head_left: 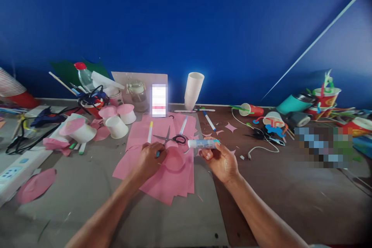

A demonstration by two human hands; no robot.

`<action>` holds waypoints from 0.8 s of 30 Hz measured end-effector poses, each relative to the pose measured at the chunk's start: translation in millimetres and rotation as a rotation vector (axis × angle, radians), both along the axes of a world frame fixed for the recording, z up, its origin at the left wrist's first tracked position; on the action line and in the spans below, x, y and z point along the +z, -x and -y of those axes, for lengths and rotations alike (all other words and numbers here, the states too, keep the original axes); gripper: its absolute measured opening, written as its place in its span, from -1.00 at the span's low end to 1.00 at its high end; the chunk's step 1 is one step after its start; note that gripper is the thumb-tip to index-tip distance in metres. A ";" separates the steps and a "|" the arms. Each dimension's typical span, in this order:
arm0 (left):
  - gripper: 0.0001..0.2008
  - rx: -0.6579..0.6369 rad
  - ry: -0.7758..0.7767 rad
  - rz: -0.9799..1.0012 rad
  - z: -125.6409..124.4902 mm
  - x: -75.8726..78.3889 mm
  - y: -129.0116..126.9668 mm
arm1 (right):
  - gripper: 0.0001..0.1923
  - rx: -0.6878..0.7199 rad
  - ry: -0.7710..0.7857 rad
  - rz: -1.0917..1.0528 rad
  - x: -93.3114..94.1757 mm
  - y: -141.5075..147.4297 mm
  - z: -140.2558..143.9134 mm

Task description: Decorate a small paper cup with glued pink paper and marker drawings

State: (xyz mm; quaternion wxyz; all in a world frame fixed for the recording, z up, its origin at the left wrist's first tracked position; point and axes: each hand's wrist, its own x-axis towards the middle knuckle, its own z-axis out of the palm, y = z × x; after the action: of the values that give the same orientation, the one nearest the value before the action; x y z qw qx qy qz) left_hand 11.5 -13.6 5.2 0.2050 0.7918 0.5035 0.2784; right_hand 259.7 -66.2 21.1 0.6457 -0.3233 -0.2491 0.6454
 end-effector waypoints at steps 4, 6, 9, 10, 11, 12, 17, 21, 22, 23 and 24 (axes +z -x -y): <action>-0.69 0.001 0.015 0.002 -1.9 -1.9 0.8 | -0.72 0.010 -0.006 -0.021 -2.7 -1.2 -1.6; -0.67 0.002 0.020 0.011 -2.9 -1.8 1.2 | -0.73 0.021 -0.012 -0.029 -2.9 -1.1 -1.9; -0.66 0.003 0.046 0.031 -4.1 -0.1 1.9 | -0.75 0.029 -0.025 -0.021 -1.8 0.0 -2.0; -0.66 0.001 0.059 0.041 -4.4 0.9 2.1 | -0.75 0.026 -0.028 -0.017 -1.3 0.3 -2.1; -0.66 -0.001 0.072 0.051 -4.6 2.2 2.2 | -0.75 0.022 -0.030 -0.012 -0.7 0.6 -2.1; -0.66 0.000 0.083 0.061 -4.6 3.7 2.3 | -0.75 0.019 -0.029 -0.006 -0.3 0.8 -2.2; -0.67 0.019 0.093 0.113 -4.7 12.6 2.7 | -0.77 0.023 -0.038 0.007 0.3 -0.1 -2.3; -0.69 0.022 0.120 0.163 -5.1 19.8 3.7 | -0.74 0.029 -0.024 -0.025 -1.1 -0.3 -2.1; -0.69 0.030 0.123 0.184 -5.2 21.2 4.3 | -0.74 0.028 -0.019 -0.033 -1.5 -0.3 -1.9; -0.69 0.039 0.127 0.212 -5.4 22.3 5.2 | -0.74 0.029 -0.015 -0.039 -1.7 -0.3 -1.8; -0.68 0.056 0.129 0.245 -5.5 23.2 6.3 | -0.74 0.032 -0.013 -0.041 -1.9 -0.2 -1.6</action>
State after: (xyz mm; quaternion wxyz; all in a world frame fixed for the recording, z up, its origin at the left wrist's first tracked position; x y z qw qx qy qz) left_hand 5.2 -8.0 28.4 0.3074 0.7227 0.5136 0.3455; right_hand 260.0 -64.6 19.1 0.6425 -0.3017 -0.2452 0.6603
